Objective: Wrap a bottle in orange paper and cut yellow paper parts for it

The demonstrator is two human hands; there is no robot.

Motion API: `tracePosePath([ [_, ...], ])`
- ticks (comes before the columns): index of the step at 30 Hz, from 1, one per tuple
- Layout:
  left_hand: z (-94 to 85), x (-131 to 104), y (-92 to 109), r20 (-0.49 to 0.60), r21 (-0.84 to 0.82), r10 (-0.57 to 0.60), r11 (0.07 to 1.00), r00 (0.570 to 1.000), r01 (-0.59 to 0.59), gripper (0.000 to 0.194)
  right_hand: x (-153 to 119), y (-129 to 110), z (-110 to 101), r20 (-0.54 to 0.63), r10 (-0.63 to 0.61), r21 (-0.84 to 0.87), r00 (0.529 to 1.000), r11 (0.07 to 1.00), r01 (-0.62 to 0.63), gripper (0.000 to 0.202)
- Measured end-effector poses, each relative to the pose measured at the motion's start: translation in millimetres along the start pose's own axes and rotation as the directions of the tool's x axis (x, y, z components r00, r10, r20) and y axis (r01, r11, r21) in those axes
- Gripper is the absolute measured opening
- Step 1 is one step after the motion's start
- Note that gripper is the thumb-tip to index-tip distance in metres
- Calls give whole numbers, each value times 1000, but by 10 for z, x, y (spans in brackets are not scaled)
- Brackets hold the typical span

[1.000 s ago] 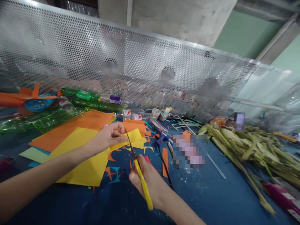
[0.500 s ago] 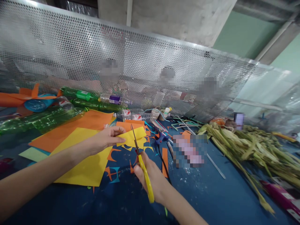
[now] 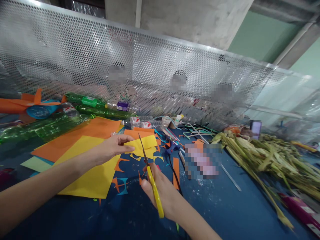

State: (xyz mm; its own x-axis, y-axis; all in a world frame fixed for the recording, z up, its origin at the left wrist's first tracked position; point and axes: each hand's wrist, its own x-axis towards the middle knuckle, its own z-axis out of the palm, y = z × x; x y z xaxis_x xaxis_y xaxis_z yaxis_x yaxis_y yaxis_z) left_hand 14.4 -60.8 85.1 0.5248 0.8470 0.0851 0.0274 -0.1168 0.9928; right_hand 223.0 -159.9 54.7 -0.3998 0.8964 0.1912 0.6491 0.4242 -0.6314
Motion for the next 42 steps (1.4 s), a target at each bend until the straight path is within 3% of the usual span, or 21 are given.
tracePosePath([
  [16,24,-13,29,21,1,-8,1000,1000,7,13,62,-60,-3,12,-21,76,1000,997,20,50],
  [33,-5,15,-12,33,-12,-12,1000,999,12,16,103,89,95,-41,29,158,999,987,-22,47],
  [42,-10,45,-101,1,-18,-68,997,998,68,18,114,138,169,50,207,284,977,935,-213,47],
])
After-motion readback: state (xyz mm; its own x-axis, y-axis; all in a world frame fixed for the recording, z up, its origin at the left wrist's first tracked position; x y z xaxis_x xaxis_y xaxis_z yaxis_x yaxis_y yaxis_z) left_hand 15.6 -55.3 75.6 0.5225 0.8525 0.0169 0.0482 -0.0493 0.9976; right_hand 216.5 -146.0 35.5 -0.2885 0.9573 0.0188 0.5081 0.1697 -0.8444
